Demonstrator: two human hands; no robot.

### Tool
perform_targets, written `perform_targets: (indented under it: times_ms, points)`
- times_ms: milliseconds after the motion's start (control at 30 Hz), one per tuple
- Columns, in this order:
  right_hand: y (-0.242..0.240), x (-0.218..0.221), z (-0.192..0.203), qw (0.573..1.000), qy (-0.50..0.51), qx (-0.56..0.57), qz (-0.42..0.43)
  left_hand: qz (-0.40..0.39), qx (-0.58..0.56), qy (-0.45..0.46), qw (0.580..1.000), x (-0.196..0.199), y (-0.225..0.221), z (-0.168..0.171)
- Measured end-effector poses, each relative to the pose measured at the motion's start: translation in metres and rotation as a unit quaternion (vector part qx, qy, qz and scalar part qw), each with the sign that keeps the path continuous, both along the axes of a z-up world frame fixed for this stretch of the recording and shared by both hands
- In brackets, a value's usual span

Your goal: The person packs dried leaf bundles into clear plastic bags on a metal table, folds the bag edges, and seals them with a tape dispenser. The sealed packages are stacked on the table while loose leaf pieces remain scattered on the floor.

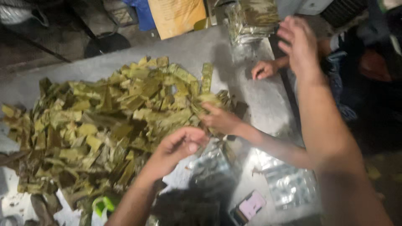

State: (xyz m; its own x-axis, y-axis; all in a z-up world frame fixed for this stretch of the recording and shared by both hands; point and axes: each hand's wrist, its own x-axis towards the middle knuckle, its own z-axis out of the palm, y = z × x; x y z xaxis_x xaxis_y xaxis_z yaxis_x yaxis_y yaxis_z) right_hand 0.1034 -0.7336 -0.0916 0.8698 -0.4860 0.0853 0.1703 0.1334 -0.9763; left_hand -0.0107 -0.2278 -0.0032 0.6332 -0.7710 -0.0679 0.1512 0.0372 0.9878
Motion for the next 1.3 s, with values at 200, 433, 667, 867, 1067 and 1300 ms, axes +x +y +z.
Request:
perform_targets:
  times_ms: [200,433,667,867,1067,1300]
  points:
    - [-0.098,0.123,-0.055,0.994,0.068,-0.021,-0.078,0.123,0.115,0.053,0.984,0.109,-0.097,-0.060]
    - [-0.132,0.197,-0.135,0.989,0.110,0.102,-0.014,0.186,0.123,0.035,0.974,0.333,-0.253,-0.213]
    - [-0.127,0.197,-0.152,0.958,0.095,0.181,0.201,0.101,-0.096,0.093,0.986,0.411,-0.356,-0.298]
    - [-0.097,0.189,-0.130,0.978,0.080,0.131,0.140,0.074,-0.174,0.069,0.980,0.415,-0.358,-0.258]
    - [-0.070,0.150,-0.162,0.961,0.174,0.172,0.127,0.134,-0.056,0.120,0.982,0.401,-0.331,-0.306]
    - [-0.008,0.050,-0.131,0.900,0.342,0.185,0.195,0.156,-0.112,0.229,0.954,0.297,-0.267,-0.309]
